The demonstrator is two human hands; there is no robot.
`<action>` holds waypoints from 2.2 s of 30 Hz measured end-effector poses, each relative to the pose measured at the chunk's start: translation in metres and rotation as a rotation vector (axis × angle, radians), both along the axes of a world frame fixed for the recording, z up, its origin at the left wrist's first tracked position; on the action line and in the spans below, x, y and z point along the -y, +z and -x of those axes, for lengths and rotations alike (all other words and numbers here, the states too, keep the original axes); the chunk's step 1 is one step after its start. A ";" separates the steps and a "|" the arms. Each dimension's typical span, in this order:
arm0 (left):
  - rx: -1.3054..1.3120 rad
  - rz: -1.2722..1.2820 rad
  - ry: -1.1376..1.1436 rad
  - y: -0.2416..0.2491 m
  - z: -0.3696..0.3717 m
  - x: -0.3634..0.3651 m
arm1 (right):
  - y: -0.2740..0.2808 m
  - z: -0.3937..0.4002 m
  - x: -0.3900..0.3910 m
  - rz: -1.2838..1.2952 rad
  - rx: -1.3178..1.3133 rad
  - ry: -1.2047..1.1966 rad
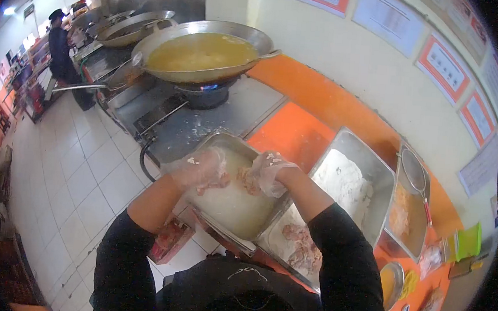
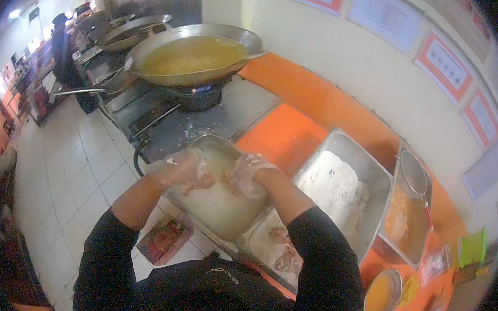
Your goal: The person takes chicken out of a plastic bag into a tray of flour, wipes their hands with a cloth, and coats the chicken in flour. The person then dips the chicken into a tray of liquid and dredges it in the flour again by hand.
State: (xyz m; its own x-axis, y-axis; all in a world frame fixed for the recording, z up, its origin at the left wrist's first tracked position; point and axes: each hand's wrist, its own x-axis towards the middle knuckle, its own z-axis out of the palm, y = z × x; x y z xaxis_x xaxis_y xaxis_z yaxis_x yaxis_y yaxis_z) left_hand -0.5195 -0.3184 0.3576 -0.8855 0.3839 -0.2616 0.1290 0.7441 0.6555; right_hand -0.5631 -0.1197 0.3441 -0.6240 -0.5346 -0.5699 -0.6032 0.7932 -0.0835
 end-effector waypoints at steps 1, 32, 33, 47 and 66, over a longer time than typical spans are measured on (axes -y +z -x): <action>0.004 -0.018 0.030 0.014 -0.005 -0.007 | 0.006 -0.003 -0.001 0.004 -0.050 -0.017; 0.378 -0.646 -0.019 -0.132 -0.029 -0.343 | -0.091 -0.181 -0.228 0.755 -0.461 -0.783; 0.289 -0.608 0.023 -0.145 -0.025 -0.345 | -0.092 -0.178 -0.225 0.688 -0.429 -0.802; -0.261 -0.614 0.153 -0.208 0.027 -0.332 | -0.093 -0.166 -0.239 0.293 -0.753 -0.811; -0.448 -0.700 0.448 -0.140 0.019 -0.309 | -0.124 -0.013 -0.274 0.849 -1.094 -1.078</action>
